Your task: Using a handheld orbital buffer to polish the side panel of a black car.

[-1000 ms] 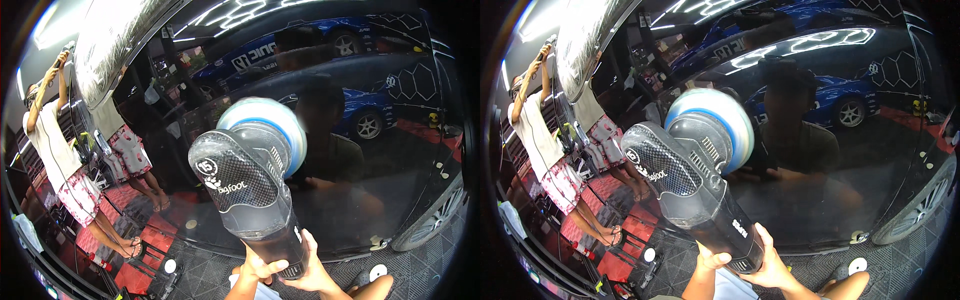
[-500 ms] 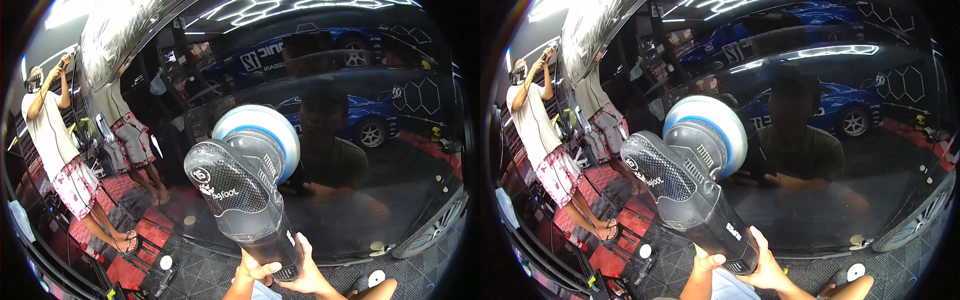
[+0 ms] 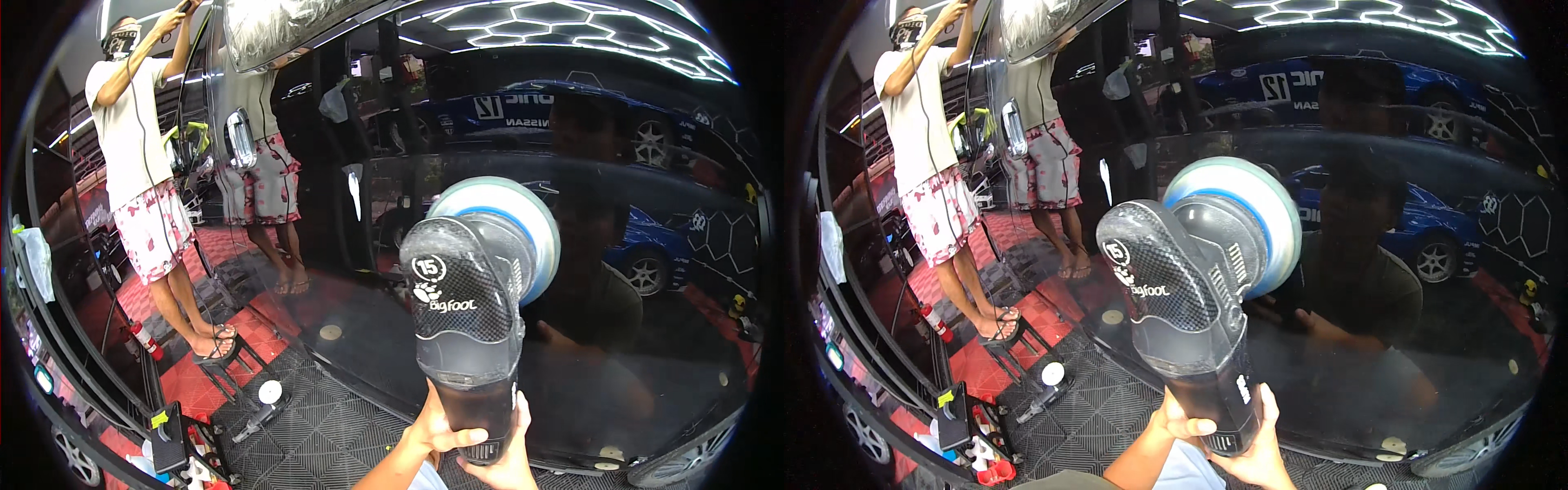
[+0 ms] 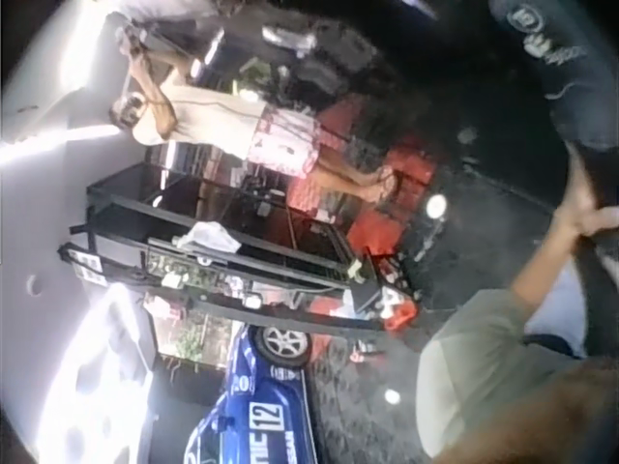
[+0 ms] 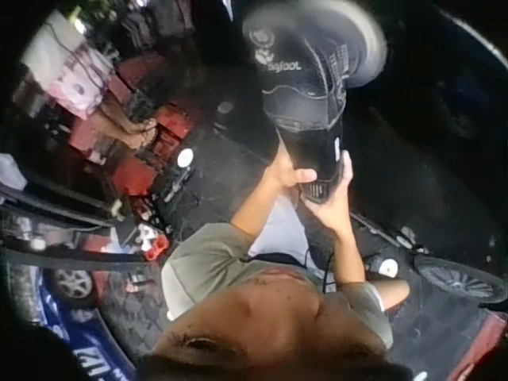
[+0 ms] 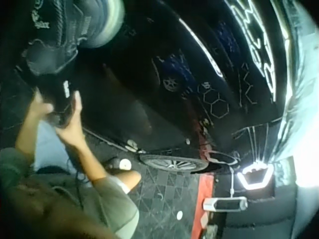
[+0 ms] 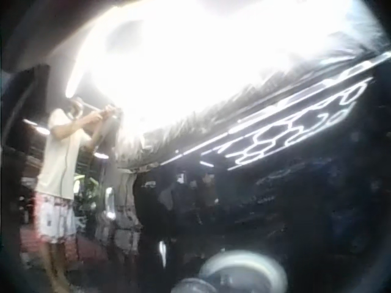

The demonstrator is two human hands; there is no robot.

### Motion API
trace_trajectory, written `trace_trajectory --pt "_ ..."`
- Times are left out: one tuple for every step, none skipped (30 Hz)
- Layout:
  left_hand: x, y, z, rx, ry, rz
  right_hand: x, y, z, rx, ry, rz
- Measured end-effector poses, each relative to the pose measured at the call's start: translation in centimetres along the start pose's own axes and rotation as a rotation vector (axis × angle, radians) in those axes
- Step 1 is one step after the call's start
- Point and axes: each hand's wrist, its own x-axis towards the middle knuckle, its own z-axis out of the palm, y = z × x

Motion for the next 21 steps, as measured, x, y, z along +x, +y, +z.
trace_trajectory --pt "0.0 0.0 -0.5 -0.029 0.003 0.011 0.1 0.4 0.4 0.012 -0.008 -0.007" --pt "0.0 0.0 -1.0 -0.025 -0.003 0.028 1.4 1.2 1.2 0.083 -0.047 -0.227" --pt "-0.1 0.0 -1.4 -0.037 0.004 0.036 1.5 1.3 1.3 0.031 -0.054 -0.219" --pt "-0.2 0.0 -1.7 -0.049 0.016 0.051 1.6 1.3 1.5 -0.022 -0.060 -0.211" --pt "-0.3 0.0 -2.2 -0.059 0.023 0.073 1.9 1.3 1.7 -0.073 -0.067 -0.203" --pt "-0.4 0.0 -2.6 -0.071 0.037 0.063 1.3 0.9 2.2 0.069 -0.043 0.061" --pt "-0.6 0.0 -3.2 -0.083 0.048 0.060 1.5 0.7 2.6 0.048 -0.058 0.064" --pt "-0.7 0.0 -3.8 -0.095 0.060 0.056 1.8 0.5 2.9 0.028 -0.072 0.069" --pt "-0.9 0.0 -4.4 -0.098 0.071 0.056 2.1 0.4 3.3 0.008 -0.087 0.074" --pt "-1.3 0.0 -4.5 -0.137 0.165 0.013 2.6 0.4 3.7 0.147 -0.125 0.155" --pt "-1.5 -0.1 -5.0 -0.151 0.186 0.001 3.2 0.6 4.2 0.115 -0.138 0.070" --pt "-1.7 0.0 -5.8 -0.164 0.208 -0.011 4.0 0.8 4.7 0.083 -0.150 -0.015" --pt "-1.8 0.1 -6.4 -0.176 0.230 -0.023 4.5 1.1 5.1 0.051 -0.163 -0.100" --pt "-2.0 0.1 -6.9 -0.198 0.252 -0.054 4.8 1.2 5.5 -0.006 -0.143 -0.147" --pt "-2.1 0.1 -7.4 -0.216 0.261 -0.055 5.1 1.4 6.0 -0.001 -0.143 -0.151" --pt "-2.1 0.2 -7.8 -0.233 0.271 -0.055 5.4 1.5 6.4 0.004 -0.145 -0.156" --pt "-2.2 0.3 -8.2 -0.244 0.278 -0.047 5.5 1.5 6.7 0.009 -0.145 -0.161" --pt "-2.1 0.5 -8.4 -0.267 0.288 -0.058 5.7 1.4 7.1 0.037 -0.144 -0.151" --pt "-2.0 0.7 -8.7 -0.283 0.291 -0.070 5.8 1.3 7.3 0.020 -0.132 -0.156" --pt "-1.8 1.0 -9.0 -0.291 0.283 -0.071 5.8 1.1 7.6 0.002 -0.120 -0.159" --pt "-1.4 1.3 -9.2 -0.289 0.266 -0.062 5.9 0.9 7.8 -0.016 -0.106 -0.162"
